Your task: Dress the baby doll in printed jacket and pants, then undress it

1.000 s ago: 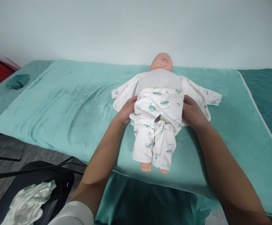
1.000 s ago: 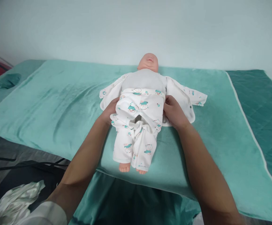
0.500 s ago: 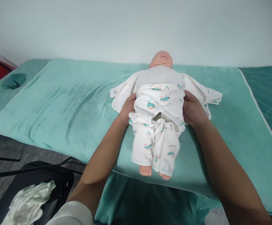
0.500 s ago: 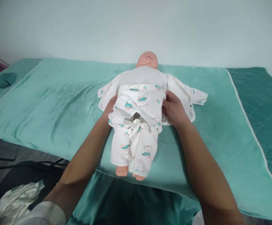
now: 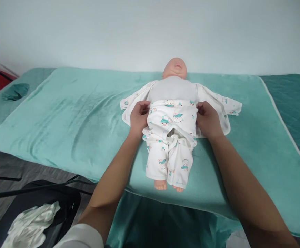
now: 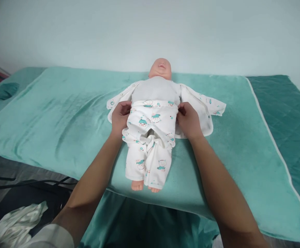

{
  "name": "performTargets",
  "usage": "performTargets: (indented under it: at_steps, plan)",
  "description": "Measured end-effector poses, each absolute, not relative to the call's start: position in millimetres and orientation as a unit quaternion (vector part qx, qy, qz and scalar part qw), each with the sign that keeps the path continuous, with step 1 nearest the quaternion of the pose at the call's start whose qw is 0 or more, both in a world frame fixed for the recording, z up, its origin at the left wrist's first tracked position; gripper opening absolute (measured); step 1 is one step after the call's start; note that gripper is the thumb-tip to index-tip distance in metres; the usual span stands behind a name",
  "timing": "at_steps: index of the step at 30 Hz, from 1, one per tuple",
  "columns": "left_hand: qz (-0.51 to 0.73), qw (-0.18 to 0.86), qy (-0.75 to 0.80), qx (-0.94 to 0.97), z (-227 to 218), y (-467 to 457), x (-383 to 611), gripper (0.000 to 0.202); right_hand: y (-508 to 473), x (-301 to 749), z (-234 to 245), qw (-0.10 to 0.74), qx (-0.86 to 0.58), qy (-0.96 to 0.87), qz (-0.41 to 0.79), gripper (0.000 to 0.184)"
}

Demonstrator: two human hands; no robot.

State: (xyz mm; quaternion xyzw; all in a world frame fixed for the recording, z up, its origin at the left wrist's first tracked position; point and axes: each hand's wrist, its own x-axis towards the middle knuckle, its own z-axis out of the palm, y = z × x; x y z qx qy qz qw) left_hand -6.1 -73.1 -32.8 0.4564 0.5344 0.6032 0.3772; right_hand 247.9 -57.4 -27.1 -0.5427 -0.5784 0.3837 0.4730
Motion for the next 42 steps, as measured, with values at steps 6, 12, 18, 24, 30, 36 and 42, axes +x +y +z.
performTargets:
  at_steps: [6, 12, 18, 24, 30, 36, 42]
  plan:
    - [0.628, 0.278, 0.49, 0.537, -27.9, -80.8, -5.5, 0.012, -60.3, 248.3, -18.9, 0.519, -0.569, -0.584, 0.255, 0.005]
    - [0.584, 0.211, 0.416, 0.665, -35.8, -70.6, -13.6, 0.027, -64.0, 246.5, -17.4, 0.551, -0.441, -0.672, 0.225, 0.004]
    - [0.489, 0.21, 0.412, 0.74, -28.2, -64.8, -19.9, 0.024, -61.2, 249.3, -13.7, 0.492, -0.407, -0.718, 0.278, 0.019]
    - [0.473, 0.26, 0.427, 0.726, -18.4, -59.6, -14.5, 0.022, -51.2, 250.2, -9.3, 0.443, -0.427, -0.764, 0.196, 0.029]
    - [0.49, 0.241, 0.47, 0.694, -20.5, -36.3, -8.7, 0.027, -48.5, 241.5, -9.9, 0.452, -0.406, -0.781, 0.143, 0.023]
    - [0.492, 0.284, 0.456, 0.686, -23.5, 1.1, -6.2, 0.038, -25.0, 238.1, -9.8, 0.394, -0.503, -0.757, 0.137, 0.02]
    - [0.497, 0.313, 0.458, 0.667, -32.9, 13.8, -9.0, 0.04, 5.3, 232.1, -5.7, 0.426, -0.53, -0.721, 0.134, 0.023]
